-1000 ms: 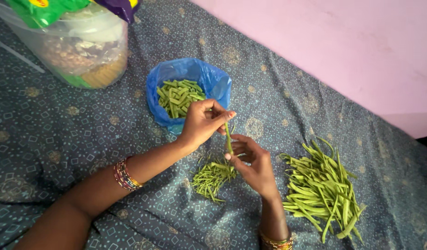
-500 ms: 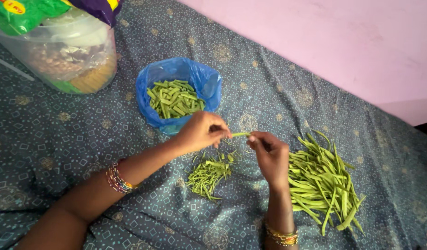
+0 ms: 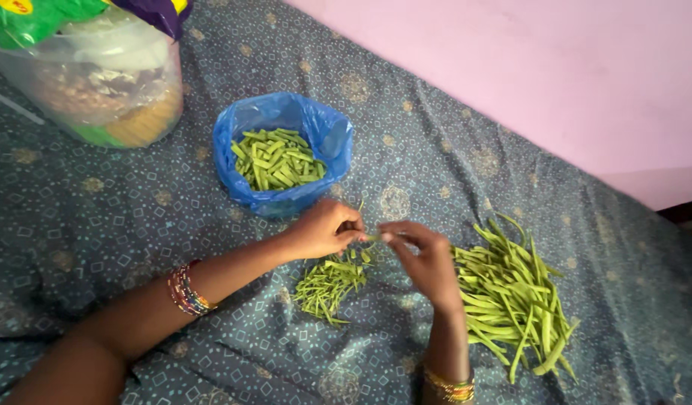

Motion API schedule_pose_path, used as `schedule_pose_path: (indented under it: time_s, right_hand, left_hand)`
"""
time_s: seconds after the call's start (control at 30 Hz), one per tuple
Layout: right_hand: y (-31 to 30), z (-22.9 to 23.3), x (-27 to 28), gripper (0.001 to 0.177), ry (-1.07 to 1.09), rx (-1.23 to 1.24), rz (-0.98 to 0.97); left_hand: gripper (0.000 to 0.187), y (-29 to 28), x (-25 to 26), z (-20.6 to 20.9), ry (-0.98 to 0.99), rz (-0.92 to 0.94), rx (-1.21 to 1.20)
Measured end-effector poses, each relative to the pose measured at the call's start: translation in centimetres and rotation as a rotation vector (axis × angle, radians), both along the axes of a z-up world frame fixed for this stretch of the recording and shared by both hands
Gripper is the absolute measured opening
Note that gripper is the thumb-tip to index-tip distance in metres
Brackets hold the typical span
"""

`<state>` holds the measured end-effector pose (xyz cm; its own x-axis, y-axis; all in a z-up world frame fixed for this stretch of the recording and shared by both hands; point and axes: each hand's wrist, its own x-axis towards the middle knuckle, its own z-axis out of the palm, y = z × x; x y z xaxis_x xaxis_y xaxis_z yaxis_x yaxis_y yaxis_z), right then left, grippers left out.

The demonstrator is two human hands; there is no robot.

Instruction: The person snaps the ends off green beans by hand, breaks them into smaller segments, and places them into a blue plastic bag while seated.

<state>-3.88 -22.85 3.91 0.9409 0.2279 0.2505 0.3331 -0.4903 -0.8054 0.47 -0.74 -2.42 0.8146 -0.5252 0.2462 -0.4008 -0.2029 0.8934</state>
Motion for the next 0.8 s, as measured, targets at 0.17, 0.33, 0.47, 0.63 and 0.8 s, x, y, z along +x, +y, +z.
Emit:
schedule_pose_path:
  time_s: [0.17,0.33,0.47,0.63,0.8]
  right_hand:
    - [2.7,0.4,-1.1,0.014,-0.318,-0.373,0.002]
    - [3.1,-0.2,-0.9,0.012,-0.256,-0.284,-0.071]
    - [3.0,-0.7,-0.9,0.011,-0.206,-0.004,-0.163]
    - [4.3,-2.4,-1.3,0.009,-0.328,0.143,-0.274]
    - [0.5,0.5,-0.8,0.01,-0.379,0.424,-0.499]
  left_hand:
    - [0.011,0.4,0.5,-0.3,-0.215,0.05,-0.023]
    - [0.009,0.4,0.5,-0.2,-0.198,0.069,-0.1]
    - [0.011,-0.7,-0.3,0.0,0.26,-0.042,-0.431]
    - [0.015,-1.3,-1.0,-0.2,0.426,-0.065,-0.643]
    - [0.017,-2.4,-2.5,-1.4,0.706,-0.047,-0.549]
